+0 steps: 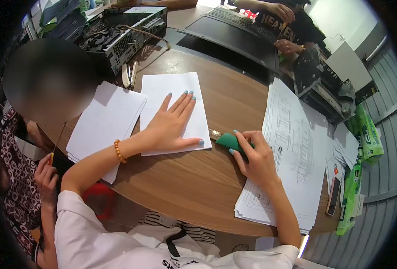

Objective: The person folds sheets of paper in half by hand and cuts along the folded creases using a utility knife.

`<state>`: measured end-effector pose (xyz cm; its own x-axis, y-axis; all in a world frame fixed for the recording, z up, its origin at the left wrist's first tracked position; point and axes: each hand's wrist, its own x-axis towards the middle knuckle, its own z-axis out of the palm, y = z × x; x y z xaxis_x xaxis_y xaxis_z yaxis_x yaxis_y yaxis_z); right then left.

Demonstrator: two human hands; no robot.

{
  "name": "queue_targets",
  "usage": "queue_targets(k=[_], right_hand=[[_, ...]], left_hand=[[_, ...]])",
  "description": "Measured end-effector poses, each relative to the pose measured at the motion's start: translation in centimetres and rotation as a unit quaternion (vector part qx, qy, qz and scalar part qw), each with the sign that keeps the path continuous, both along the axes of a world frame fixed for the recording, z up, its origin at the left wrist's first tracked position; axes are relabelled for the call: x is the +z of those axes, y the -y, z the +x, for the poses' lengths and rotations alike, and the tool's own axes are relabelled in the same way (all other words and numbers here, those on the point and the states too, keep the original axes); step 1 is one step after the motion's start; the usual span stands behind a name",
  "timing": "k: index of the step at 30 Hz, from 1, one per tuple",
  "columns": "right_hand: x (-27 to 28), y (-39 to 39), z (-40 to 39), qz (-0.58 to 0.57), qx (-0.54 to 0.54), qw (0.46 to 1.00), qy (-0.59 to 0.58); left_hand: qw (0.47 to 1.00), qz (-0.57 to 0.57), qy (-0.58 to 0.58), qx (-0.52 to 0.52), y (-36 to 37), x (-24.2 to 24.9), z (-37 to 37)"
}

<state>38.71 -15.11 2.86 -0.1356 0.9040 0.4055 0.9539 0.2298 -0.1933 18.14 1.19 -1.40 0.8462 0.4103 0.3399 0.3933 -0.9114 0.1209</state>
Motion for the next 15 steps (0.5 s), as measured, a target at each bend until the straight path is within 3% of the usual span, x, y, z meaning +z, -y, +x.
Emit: queue_targets(k=[15], right_hand=[[-0.62,-0.72,0.37,-0.004,0.002,1.0,-0.006]], left_hand=[[1.0,0.003,0.008,-0.002,-0.11,-0.23,0.07]])
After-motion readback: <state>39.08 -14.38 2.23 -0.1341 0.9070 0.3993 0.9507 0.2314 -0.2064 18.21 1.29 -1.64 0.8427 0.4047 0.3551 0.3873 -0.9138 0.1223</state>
